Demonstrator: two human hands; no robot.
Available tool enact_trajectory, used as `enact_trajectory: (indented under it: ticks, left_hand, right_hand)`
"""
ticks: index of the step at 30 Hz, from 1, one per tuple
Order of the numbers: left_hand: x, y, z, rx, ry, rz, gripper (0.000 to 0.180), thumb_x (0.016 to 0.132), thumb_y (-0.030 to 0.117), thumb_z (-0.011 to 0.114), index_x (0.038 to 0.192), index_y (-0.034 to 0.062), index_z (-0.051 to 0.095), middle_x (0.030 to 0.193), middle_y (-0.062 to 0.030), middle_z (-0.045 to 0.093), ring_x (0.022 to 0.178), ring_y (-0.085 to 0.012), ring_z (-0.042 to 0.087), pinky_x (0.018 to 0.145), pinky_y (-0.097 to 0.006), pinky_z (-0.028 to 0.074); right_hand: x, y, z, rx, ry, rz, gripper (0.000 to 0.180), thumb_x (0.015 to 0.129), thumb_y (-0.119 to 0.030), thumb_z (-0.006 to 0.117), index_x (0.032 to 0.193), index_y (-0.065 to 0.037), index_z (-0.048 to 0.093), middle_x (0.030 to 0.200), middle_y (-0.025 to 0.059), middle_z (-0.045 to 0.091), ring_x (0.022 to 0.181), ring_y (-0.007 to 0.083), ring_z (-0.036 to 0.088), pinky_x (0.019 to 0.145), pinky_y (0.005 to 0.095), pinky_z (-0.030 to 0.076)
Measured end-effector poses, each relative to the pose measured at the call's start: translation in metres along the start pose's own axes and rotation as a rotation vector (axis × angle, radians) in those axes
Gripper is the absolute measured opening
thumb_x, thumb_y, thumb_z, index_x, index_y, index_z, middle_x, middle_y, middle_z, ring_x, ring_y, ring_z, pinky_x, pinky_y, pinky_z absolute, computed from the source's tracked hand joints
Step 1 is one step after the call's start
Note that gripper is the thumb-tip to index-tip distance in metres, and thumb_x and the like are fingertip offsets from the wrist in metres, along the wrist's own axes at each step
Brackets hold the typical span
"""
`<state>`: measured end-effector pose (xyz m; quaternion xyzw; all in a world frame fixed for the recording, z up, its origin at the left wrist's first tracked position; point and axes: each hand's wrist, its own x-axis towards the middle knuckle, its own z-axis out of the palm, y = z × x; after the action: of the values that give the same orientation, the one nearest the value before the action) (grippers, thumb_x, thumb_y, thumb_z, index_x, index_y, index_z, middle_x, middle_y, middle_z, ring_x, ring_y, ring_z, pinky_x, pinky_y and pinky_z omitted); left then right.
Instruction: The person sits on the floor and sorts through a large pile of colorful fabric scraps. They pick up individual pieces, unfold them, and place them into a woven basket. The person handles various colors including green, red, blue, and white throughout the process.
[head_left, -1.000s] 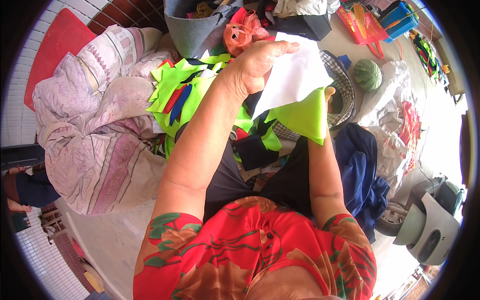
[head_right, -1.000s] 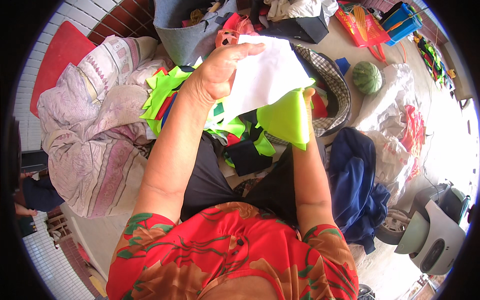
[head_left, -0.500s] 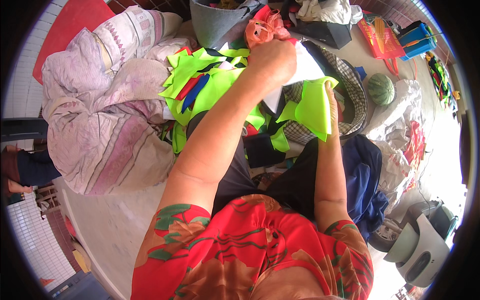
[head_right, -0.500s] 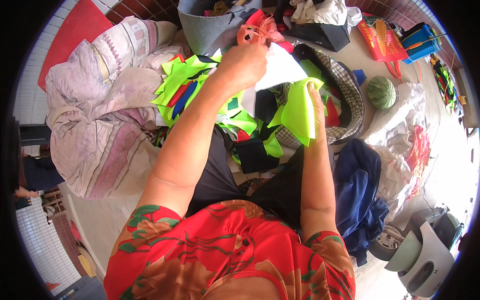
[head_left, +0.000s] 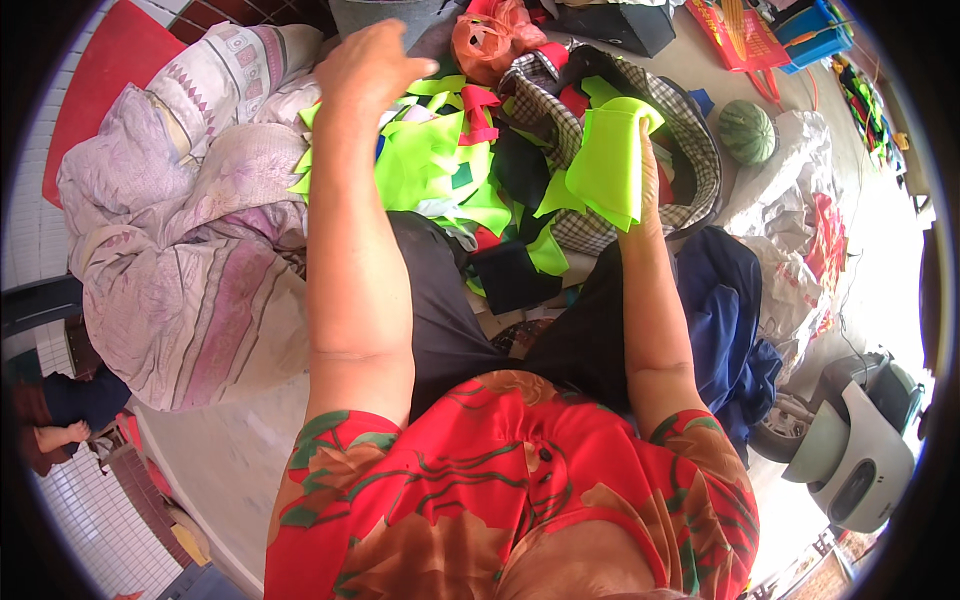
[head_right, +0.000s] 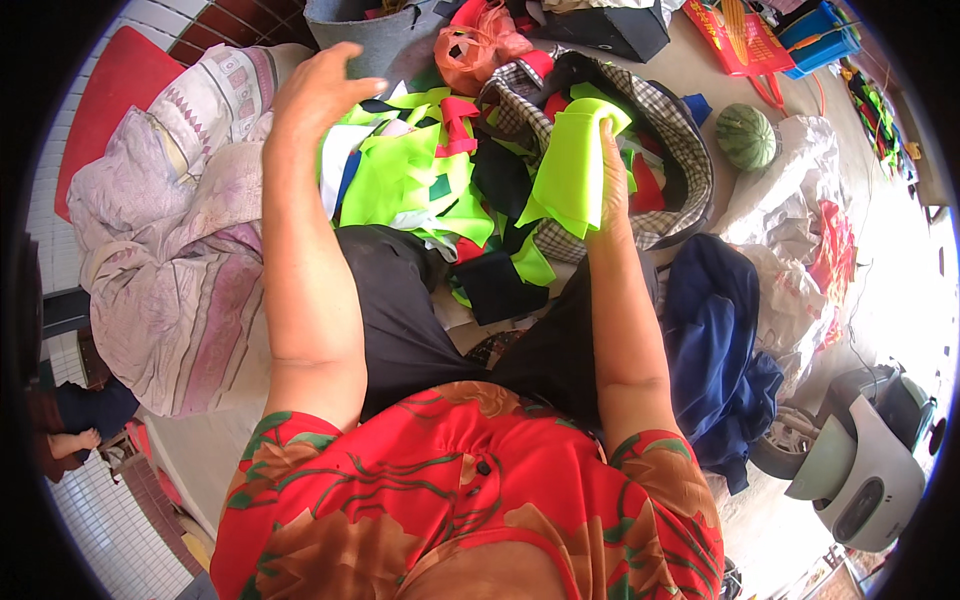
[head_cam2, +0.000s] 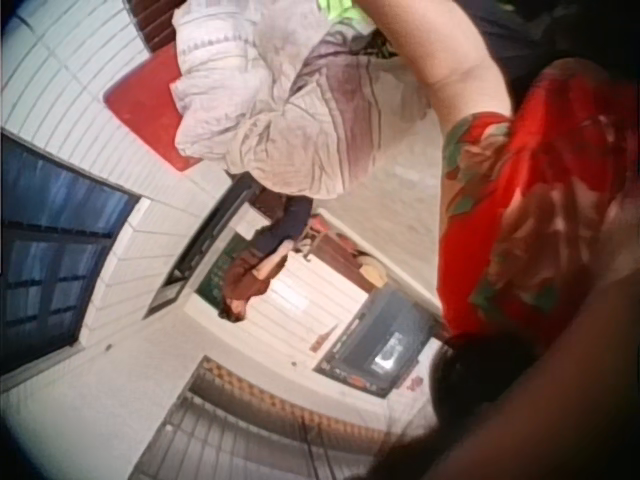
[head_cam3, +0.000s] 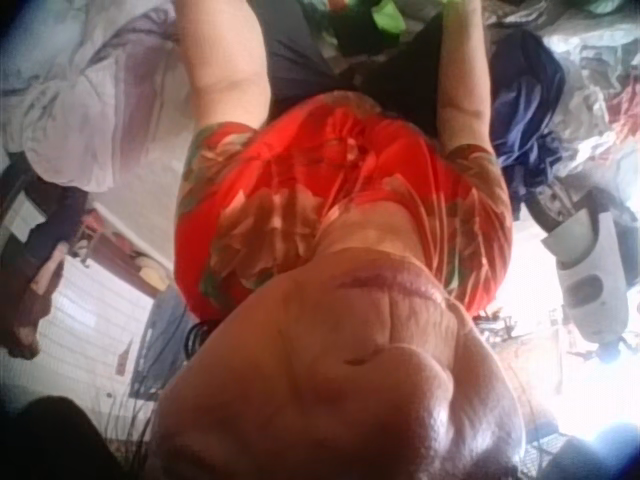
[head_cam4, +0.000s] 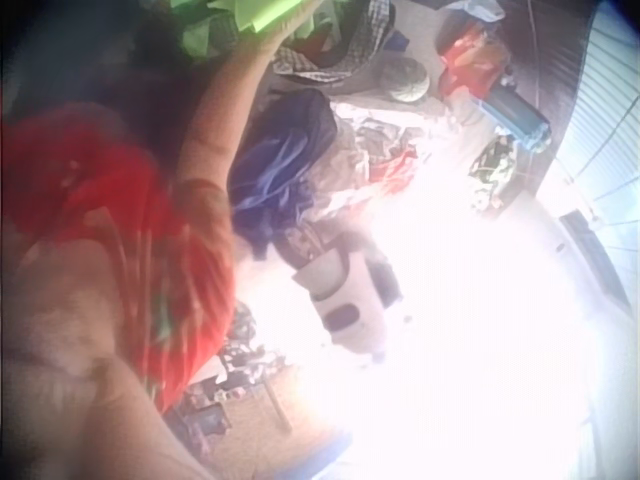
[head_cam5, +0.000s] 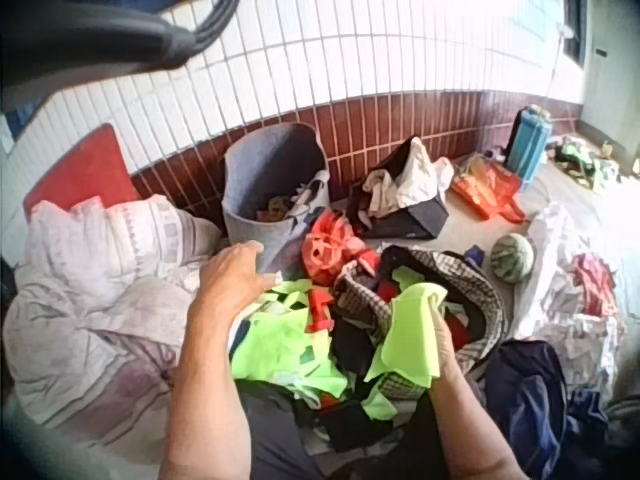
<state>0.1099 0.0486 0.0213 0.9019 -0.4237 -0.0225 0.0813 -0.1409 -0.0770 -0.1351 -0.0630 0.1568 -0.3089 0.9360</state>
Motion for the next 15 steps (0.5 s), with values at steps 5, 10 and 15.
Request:
enact_trajectory:
  ticks: [5,10,15]
  left_hand:
    - [-0.009,0.053,0.029,-0.404,-0.105,0.514,0.052,0.07,0.031,0.071,0.114,0.0054,0.057,0.106,-0.017,0.061,0.1,-0.0295,0.058,0.086,-0.035,0.044]
    - [-0.028,0.088,0.041,-0.407,-0.313,0.596,0.064,0.066,0.038,0.073,0.116,0.0037,0.054,0.114,-0.0179,0.057,0.108,-0.0273,0.054,0.091,-0.036,0.041]
    - [-0.027,0.099,0.042,-0.51,-0.463,0.603,0.066,0.061,0.036,0.077,0.11,-0.0026,0.054,0.105,-0.017,0.061,0.101,-0.0271,0.058,0.086,-0.033,0.044]
  right_hand:
    - [0.001,0.004,-0.001,-0.099,-0.052,0.01,0.039,0.087,-0.037,0.057,0.109,-0.005,0.056,0.094,0.0087,0.063,0.082,0.0198,0.062,0.072,0.0311,0.052]
    - [-0.013,0.015,0.021,-0.306,0.003,-0.083,0.035,0.088,-0.034,0.057,0.11,-0.007,0.054,0.095,0.0074,0.062,0.083,0.0177,0.061,0.071,0.0302,0.051]
    - [-0.026,0.023,0.06,-0.412,-0.04,-0.23,0.033,0.09,-0.034,0.054,0.109,-0.007,0.054,0.097,0.0061,0.061,0.083,0.016,0.062,0.069,0.028,0.052]
